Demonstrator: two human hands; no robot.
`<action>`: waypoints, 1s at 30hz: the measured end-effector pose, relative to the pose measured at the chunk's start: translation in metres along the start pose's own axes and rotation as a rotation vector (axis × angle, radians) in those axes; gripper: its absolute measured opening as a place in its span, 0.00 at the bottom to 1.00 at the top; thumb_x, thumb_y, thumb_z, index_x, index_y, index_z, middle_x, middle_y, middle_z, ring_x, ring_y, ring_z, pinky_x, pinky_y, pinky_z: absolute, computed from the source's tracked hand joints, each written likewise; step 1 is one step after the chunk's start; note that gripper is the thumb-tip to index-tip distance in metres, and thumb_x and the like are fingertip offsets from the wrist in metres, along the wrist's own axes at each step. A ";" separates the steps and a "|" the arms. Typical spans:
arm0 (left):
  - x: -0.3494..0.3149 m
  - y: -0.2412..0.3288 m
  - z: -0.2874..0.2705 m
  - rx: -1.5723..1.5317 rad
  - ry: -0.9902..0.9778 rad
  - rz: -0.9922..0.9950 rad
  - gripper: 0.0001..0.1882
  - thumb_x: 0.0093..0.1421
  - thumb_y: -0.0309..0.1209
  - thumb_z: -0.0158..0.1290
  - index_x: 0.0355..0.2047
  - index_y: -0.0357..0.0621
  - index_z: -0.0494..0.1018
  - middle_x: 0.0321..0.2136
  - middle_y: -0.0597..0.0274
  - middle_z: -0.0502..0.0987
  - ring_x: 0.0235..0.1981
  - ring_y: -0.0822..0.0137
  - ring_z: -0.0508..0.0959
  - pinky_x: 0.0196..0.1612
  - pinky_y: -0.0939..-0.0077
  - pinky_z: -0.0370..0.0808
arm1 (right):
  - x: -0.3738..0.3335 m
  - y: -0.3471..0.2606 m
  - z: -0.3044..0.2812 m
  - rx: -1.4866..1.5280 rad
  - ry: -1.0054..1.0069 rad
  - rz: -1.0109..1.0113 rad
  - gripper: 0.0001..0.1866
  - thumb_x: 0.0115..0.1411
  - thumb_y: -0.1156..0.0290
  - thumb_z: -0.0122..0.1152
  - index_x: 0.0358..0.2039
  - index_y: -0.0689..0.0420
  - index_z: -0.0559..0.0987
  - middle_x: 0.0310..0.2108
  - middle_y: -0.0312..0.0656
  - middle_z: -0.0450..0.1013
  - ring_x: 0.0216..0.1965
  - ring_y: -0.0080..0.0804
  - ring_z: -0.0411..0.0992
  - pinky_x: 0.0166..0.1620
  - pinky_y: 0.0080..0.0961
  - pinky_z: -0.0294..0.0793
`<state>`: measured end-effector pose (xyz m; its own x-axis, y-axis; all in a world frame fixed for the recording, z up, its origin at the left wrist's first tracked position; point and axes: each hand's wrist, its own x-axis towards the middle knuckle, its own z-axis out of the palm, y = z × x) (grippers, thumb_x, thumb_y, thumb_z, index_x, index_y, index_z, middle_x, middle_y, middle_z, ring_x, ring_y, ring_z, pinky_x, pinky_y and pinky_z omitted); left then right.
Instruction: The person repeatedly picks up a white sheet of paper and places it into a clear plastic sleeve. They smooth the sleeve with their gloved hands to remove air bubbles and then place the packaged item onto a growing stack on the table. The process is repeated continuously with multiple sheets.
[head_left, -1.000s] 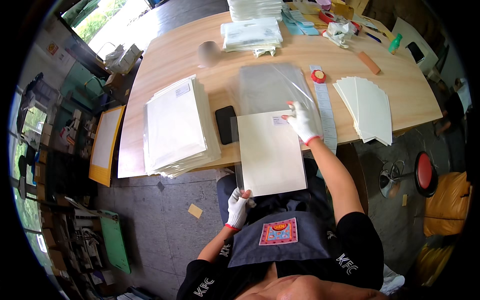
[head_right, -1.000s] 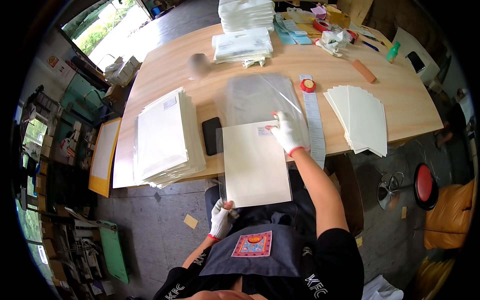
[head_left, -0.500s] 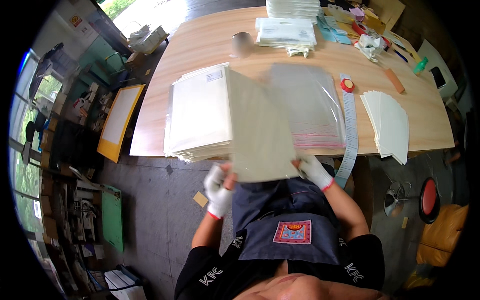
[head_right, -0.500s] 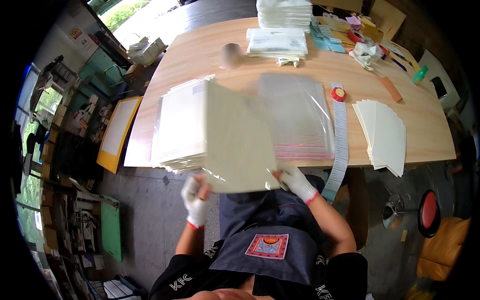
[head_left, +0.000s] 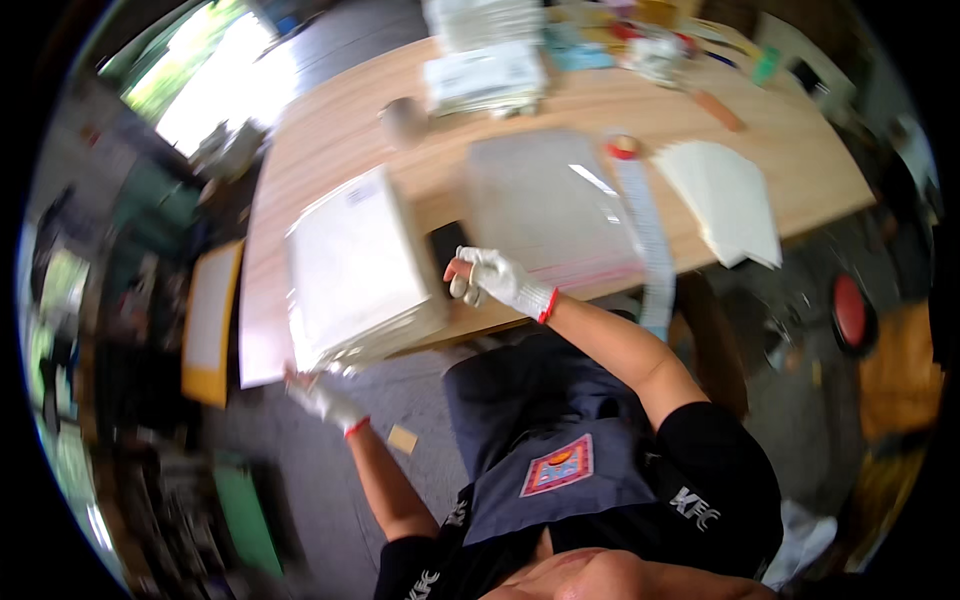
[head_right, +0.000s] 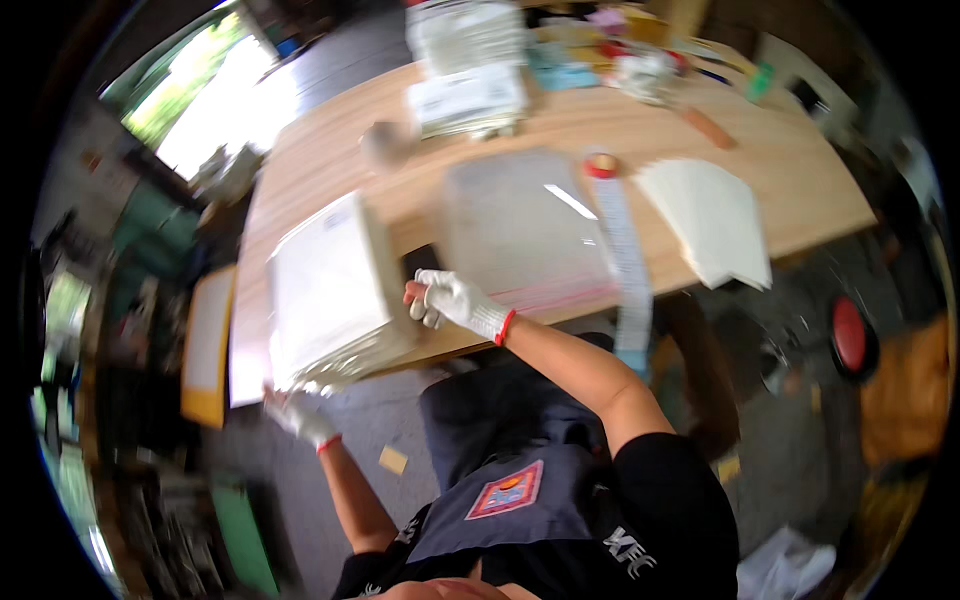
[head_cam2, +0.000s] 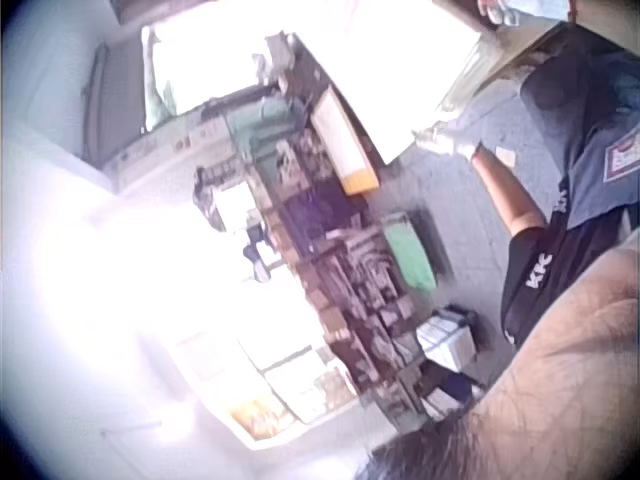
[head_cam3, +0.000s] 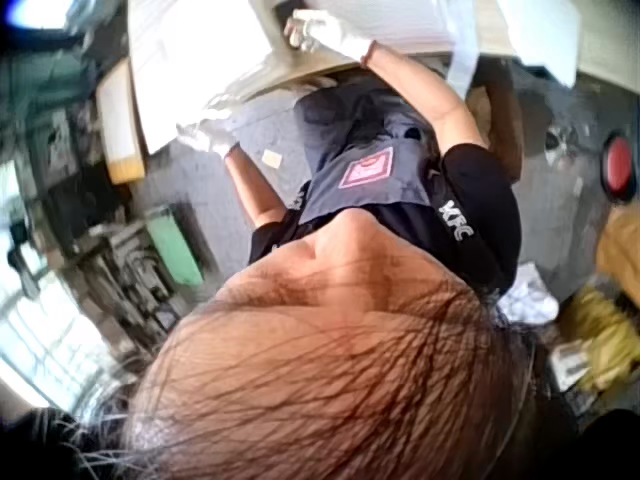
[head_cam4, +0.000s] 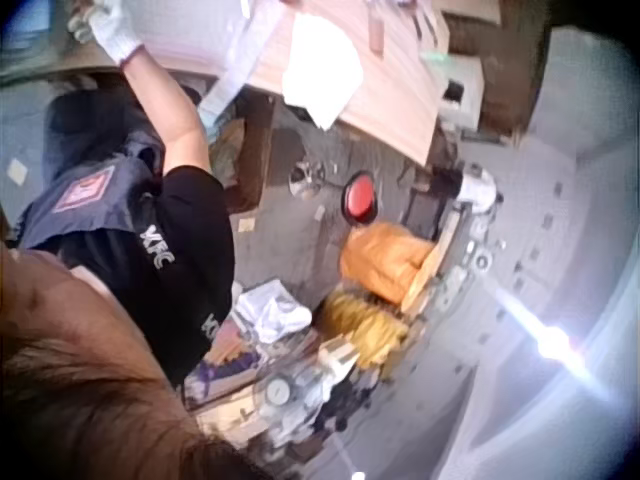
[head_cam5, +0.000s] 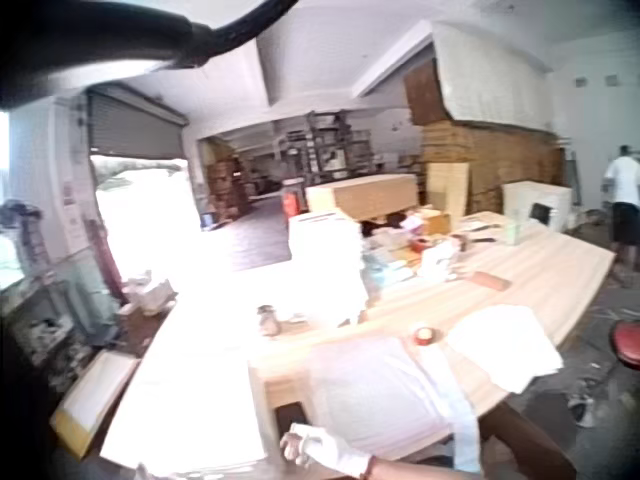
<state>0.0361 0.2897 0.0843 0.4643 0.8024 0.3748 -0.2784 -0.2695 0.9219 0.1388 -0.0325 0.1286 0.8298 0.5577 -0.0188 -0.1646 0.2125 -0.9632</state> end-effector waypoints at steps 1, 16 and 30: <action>-0.010 -0.010 -0.006 -0.135 0.061 -0.031 0.23 0.60 0.28 0.40 0.56 0.33 0.58 0.53 0.50 0.63 0.52 0.60 0.65 0.53 0.67 0.65 | -0.021 -0.002 -0.014 -0.042 0.088 -0.063 0.16 0.62 0.55 0.49 0.31 0.56 0.72 0.24 0.32 0.72 0.22 0.16 0.68 0.25 0.16 0.69; -0.173 -0.045 0.014 0.218 -0.598 -0.127 0.19 0.57 0.20 0.41 0.51 0.36 0.64 0.51 0.54 0.66 0.52 0.64 0.65 0.54 0.74 0.61 | -0.391 0.066 -0.366 -0.753 1.922 0.067 0.21 0.53 0.69 0.51 0.49 0.55 0.66 0.31 0.47 0.72 0.27 0.41 0.72 0.32 0.35 0.72; -0.183 0.024 0.084 0.205 -0.870 0.400 0.10 0.51 0.18 0.52 0.35 0.38 0.74 0.43 0.51 0.73 0.46 0.54 0.72 0.50 0.67 0.67 | -0.286 -0.020 -0.320 0.162 1.723 -0.306 0.08 0.60 0.59 0.52 0.34 0.48 0.72 0.19 0.31 0.64 0.17 0.19 0.64 0.17 0.16 0.62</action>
<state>0.0157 0.0918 0.0458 0.8484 -0.0190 0.5291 -0.4368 -0.5898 0.6793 0.0760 -0.4532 0.0677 0.3891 -0.8996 -0.1984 0.1336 0.2682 -0.9541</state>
